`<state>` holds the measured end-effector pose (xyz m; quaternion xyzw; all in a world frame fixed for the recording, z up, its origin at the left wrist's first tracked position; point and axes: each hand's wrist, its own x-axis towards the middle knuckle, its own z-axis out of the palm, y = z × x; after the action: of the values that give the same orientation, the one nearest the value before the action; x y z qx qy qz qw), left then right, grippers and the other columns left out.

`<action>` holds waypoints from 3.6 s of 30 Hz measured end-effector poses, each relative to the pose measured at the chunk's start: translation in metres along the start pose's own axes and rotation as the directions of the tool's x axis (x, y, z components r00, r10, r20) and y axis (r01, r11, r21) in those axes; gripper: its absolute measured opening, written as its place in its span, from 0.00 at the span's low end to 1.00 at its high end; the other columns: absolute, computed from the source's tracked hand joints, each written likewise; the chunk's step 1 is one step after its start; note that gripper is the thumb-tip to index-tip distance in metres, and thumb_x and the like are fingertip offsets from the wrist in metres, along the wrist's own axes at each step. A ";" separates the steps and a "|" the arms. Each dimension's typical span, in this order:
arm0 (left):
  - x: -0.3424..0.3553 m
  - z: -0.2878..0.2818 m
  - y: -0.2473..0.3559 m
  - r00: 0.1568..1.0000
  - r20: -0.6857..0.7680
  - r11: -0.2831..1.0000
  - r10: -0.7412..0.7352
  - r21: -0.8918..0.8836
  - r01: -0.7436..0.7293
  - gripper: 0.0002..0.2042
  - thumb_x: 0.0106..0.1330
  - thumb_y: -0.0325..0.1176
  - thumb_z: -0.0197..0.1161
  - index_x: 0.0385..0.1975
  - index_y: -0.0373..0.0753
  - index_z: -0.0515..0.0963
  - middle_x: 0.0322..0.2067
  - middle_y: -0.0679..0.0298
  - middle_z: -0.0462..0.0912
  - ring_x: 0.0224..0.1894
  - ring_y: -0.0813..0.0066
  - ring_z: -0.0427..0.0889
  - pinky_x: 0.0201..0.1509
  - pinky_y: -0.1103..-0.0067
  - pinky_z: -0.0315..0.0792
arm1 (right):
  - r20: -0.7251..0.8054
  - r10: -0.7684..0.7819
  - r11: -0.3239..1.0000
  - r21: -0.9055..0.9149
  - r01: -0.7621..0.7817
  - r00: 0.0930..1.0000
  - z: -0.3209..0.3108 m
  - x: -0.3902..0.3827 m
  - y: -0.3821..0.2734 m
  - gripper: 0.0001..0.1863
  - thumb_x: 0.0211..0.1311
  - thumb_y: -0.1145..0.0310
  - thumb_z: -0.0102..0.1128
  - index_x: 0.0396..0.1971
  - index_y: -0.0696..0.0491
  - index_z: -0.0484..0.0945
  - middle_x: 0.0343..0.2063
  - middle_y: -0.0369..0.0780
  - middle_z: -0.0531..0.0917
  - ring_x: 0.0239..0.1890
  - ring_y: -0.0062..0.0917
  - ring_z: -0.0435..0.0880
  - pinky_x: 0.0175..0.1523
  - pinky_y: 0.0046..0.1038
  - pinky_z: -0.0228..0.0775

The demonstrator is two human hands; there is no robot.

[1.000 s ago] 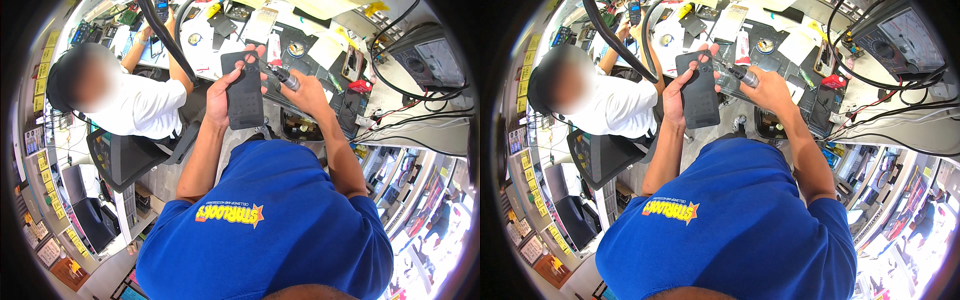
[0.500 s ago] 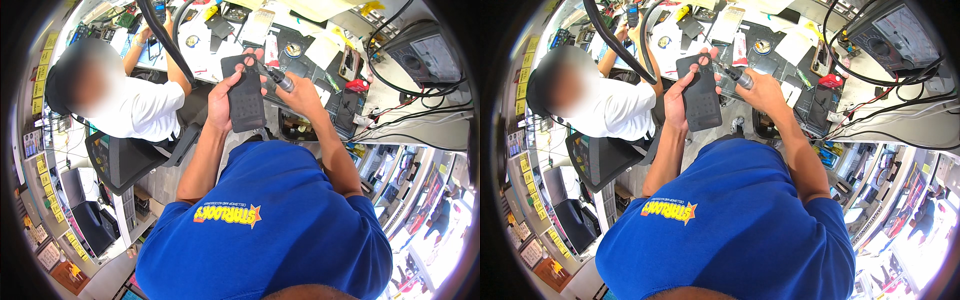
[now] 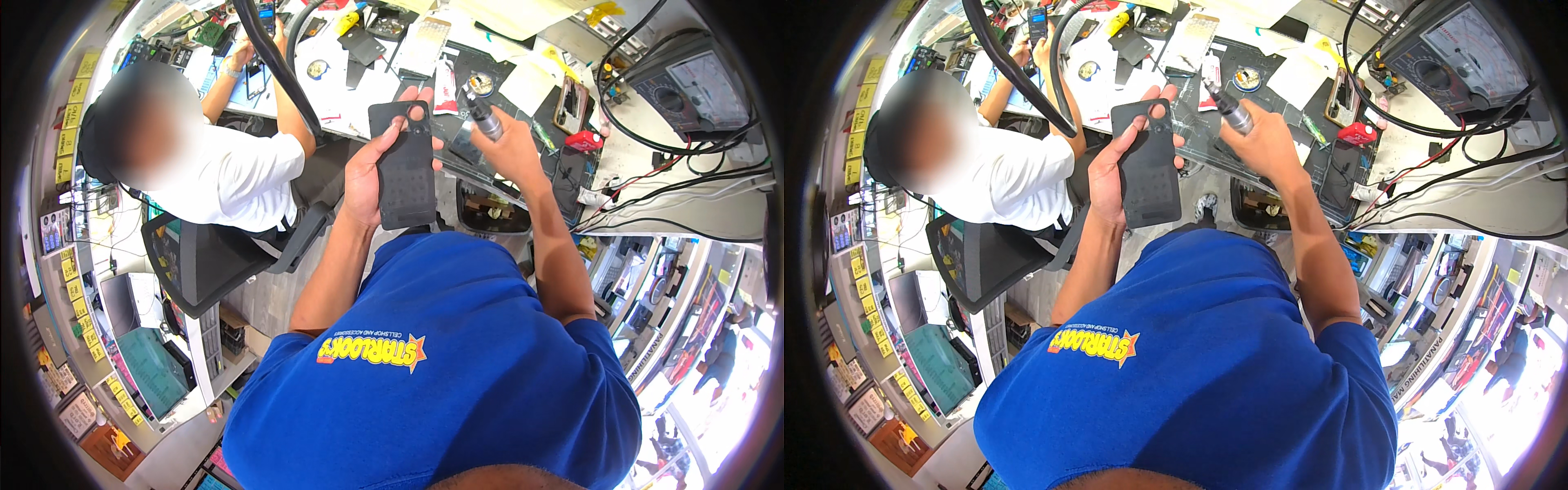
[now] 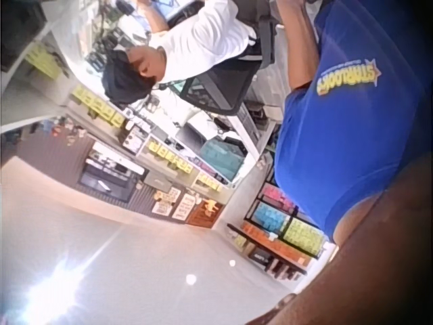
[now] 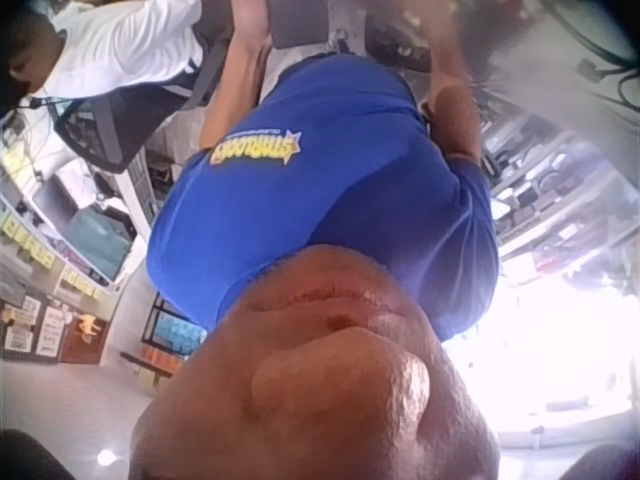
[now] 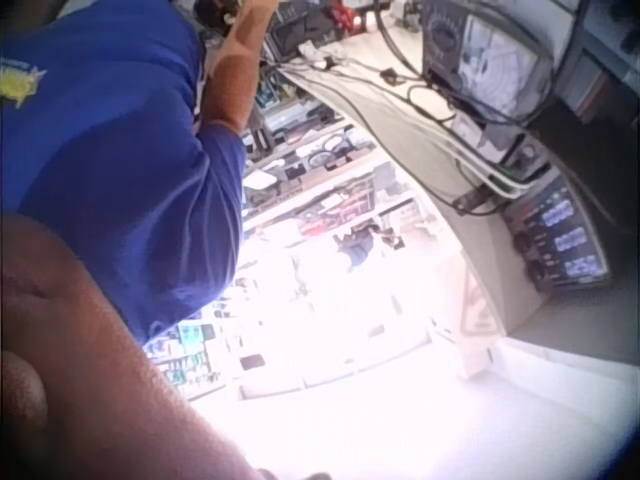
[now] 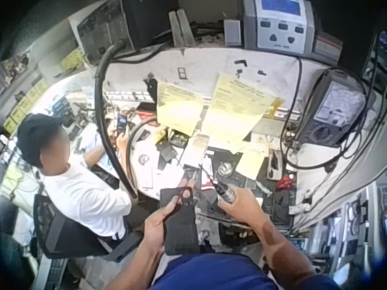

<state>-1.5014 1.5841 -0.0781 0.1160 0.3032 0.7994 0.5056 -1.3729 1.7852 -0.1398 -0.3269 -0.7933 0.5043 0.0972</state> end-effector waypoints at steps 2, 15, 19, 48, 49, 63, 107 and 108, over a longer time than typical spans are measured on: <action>0.001 0.000 0.003 1.000 0.005 0.998 -0.017 0.057 0.017 0.31 0.83 0.35 0.49 0.83 0.34 0.54 0.79 0.55 0.65 0.54 0.59 0.86 0.53 0.66 0.87 | 0.056 -0.087 0.990 -0.103 0.092 0.995 0.000 -0.003 -0.004 0.17 0.62 0.55 0.70 0.42 0.52 0.85 0.24 0.48 0.87 0.29 0.44 0.89 0.39 0.41 0.79; 0.006 -0.005 0.012 0.997 -0.068 0.955 -0.039 0.290 0.057 0.31 0.83 0.37 0.53 0.83 0.39 0.57 0.78 0.60 0.68 0.54 0.66 0.85 0.54 0.69 0.86 | 0.145 -0.126 0.879 -0.443 0.178 0.981 -0.003 -0.003 -0.022 0.25 0.59 0.51 0.68 0.55 0.44 0.88 0.27 0.50 0.89 0.35 0.50 0.90 0.46 0.47 0.83; 0.004 -0.011 0.009 0.997 -0.059 0.956 -0.047 0.286 0.063 0.30 0.84 0.39 0.53 0.83 0.41 0.59 0.78 0.63 0.68 0.54 0.71 0.85 0.55 0.73 0.85 | 0.145 -0.108 0.879 -0.448 0.163 0.983 0.000 -0.002 -0.020 0.25 0.60 0.51 0.69 0.56 0.44 0.87 0.28 0.51 0.89 0.36 0.51 0.90 0.47 0.48 0.83; 0.005 -0.003 0.007 0.996 -0.056 0.926 -0.066 0.370 0.082 0.33 0.81 0.35 0.54 0.84 0.42 0.55 0.81 0.64 0.63 0.55 0.69 0.84 0.57 0.73 0.83 | 0.186 -0.119 0.879 -0.437 0.191 0.975 -0.009 -0.003 -0.025 0.22 0.59 0.51 0.67 0.51 0.45 0.88 0.30 0.49 0.90 0.36 0.50 0.90 0.47 0.48 0.82; 0.005 -0.003 0.008 0.996 -0.062 0.922 -0.067 0.378 0.085 0.33 0.81 0.36 0.54 0.84 0.43 0.55 0.80 0.64 0.64 0.55 0.69 0.84 0.57 0.73 0.83 | 0.186 -0.124 0.877 -0.440 0.196 0.975 -0.009 -0.003 -0.024 0.22 0.59 0.51 0.67 0.51 0.45 0.88 0.30 0.50 0.90 0.36 0.50 0.90 0.47 0.48 0.82; 0.004 -0.004 0.008 0.990 -0.113 0.912 -0.084 0.392 0.122 0.35 0.80 0.37 0.55 0.85 0.44 0.54 0.79 0.63 0.66 0.56 0.69 0.83 0.58 0.73 0.82 | 0.163 -0.079 0.920 -0.367 0.134 0.983 -0.012 -0.005 -0.030 0.22 0.60 0.51 0.68 0.51 0.45 0.88 0.28 0.49 0.90 0.35 0.49 0.91 0.46 0.46 0.83; 0.050 -0.004 -0.027 0.996 -0.087 0.902 0.013 0.431 0.026 0.30 0.86 0.47 0.45 0.81 0.38 0.62 0.78 0.58 0.69 0.73 0.65 0.70 0.81 0.67 0.58 | -0.243 -0.122 0.990 0.042 0.136 0.962 0.028 -0.015 0.023 0.19 0.51 0.53 0.70 0.39 0.51 0.88 0.34 0.50 0.90 0.39 0.48 0.91 0.45 0.48 0.81; 0.054 -0.011 -0.024 0.993 -0.114 0.913 -0.001 0.406 0.047 0.30 0.84 0.46 0.47 0.80 0.38 0.63 0.75 0.58 0.71 0.71 0.64 0.72 0.79 0.67 0.61 | -0.240 -0.149 0.985 0.049 0.165 0.959 0.033 -0.010 0.024 0.19 0.52 0.53 0.70 0.39 0.51 0.88 0.34 0.51 0.90 0.38 0.49 0.90 0.45 0.48 0.81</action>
<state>-1.5139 1.6348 -0.1075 0.1704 0.4926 0.7174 0.4623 -1.3709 1.7608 -0.1747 -0.3168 -0.7820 0.4794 0.2414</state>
